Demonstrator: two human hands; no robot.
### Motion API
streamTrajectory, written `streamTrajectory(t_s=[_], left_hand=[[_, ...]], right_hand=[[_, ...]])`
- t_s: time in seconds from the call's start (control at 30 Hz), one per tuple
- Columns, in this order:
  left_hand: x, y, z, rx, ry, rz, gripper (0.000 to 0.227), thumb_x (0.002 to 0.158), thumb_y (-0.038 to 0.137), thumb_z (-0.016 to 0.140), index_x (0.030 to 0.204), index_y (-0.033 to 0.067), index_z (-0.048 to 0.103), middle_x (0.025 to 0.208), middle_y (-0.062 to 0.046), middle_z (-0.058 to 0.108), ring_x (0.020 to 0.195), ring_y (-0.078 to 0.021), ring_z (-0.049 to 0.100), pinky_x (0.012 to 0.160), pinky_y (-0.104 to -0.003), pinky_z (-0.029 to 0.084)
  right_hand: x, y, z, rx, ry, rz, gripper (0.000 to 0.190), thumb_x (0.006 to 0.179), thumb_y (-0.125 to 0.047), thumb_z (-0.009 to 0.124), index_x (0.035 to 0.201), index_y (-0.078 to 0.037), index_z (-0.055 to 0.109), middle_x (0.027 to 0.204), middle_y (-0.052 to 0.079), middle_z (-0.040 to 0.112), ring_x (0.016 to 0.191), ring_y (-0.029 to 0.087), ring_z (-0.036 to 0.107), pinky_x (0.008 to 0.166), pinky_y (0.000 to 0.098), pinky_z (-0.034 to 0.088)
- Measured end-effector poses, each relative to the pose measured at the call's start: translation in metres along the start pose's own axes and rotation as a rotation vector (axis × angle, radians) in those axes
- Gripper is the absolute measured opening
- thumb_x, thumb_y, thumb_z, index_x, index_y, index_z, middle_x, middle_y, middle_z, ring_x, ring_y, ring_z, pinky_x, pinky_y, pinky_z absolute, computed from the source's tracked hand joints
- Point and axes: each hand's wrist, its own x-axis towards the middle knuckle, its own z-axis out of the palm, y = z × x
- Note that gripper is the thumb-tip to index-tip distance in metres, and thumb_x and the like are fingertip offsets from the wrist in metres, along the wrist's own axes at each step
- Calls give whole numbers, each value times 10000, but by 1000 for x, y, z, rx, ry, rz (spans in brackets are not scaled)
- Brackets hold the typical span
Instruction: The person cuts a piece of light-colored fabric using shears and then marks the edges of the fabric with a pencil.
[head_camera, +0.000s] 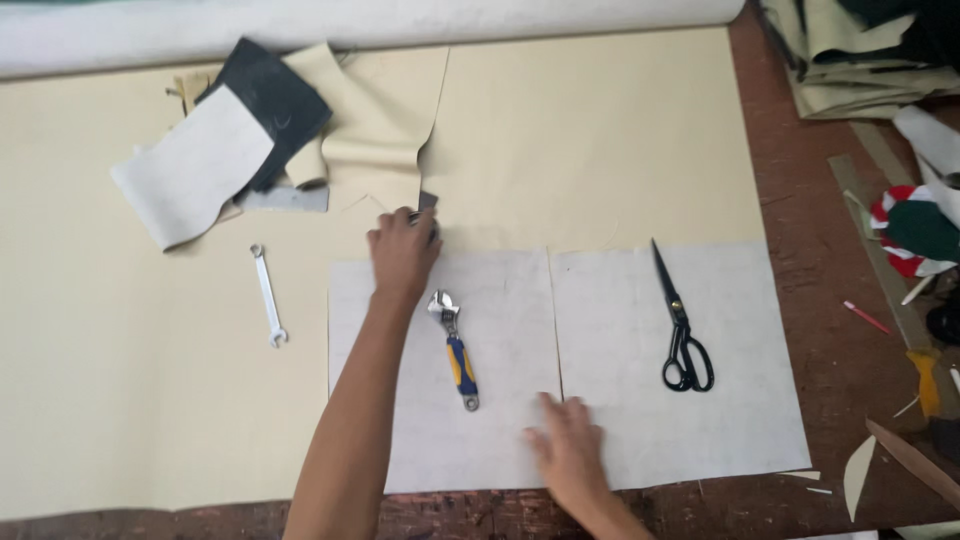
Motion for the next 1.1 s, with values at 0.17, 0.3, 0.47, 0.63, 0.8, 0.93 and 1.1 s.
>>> streamTrajectory(t_s=[0.17, 0.3, 0.47, 0.63, 0.8, 0.93, 1.1], left_hand=[[48, 39, 52, 76, -222, 90, 523, 777, 263, 837, 1267, 236, 658, 1263, -102, 614, 1206, -365, 530, 949, -552, 445], [46, 33, 71, -215, -145, 19, 673, 740, 230, 849, 1366, 159, 611, 1357, -194, 568, 1212, -416, 535, 985, -507, 479], [-2, -7, 37, -214, -117, -71, 612, 870, 264, 790, 1424, 110, 579, 1386, -196, 566, 1220, -407, 540, 1011, -497, 465], [-49, -35, -15, -65, -275, 43, 559, 804, 357, 806, 1301, 160, 644, 1321, -48, 607, 1262, -294, 521, 1047, -469, 393], [-25, -26, -35, 72, -515, 24, 592, 781, 395, 809, 1312, 197, 639, 1249, -23, 611, 1216, -253, 503, 1043, -485, 347], [-20, -35, -12, 153, -646, 145, 453, 831, 376, 773, 1239, 198, 690, 1255, -44, 623, 1232, -273, 532, 1054, -487, 383], [-50, -26, -5, -39, -735, 137, 492, 837, 302, 738, 1282, 107, 662, 1055, -155, 732, 992, -356, 679, 876, -484, 516]], right_hand=[[65, -77, -23, 35, -443, 85, 951, 899, -422, 741, 1567, -19, 197, 1263, 204, 464, 1153, 348, 456, 892, 560, 393], [83, -89, 4, 100, -502, 189, 1020, 900, -450, 760, 1595, -45, 134, 1254, 216, 438, 1147, 345, 439, 925, 568, 366], [88, -80, 52, 123, -174, 65, 926, 811, -118, 756, 1597, -30, 273, 1172, 229, 482, 1060, 390, 482, 857, 526, 434], [98, -60, 43, 493, -226, 291, 523, 758, -107, 737, 1223, 57, 563, 981, 185, 564, 905, 327, 560, 790, 445, 485], [76, 1, -8, 1508, -758, 585, 305, 800, -88, 690, 1061, 68, 695, 781, 78, 645, 680, 174, 589, 645, 346, 445], [18, 41, -36, 1928, -859, 618, 383, 802, -50, 581, 1151, 86, 658, 804, 126, 661, 703, 185, 633, 679, 317, 524], [-23, 91, -32, 1789, -415, 715, 391, 838, -49, 628, 1201, 94, 630, 883, 121, 630, 770, 187, 617, 710, 328, 540]])
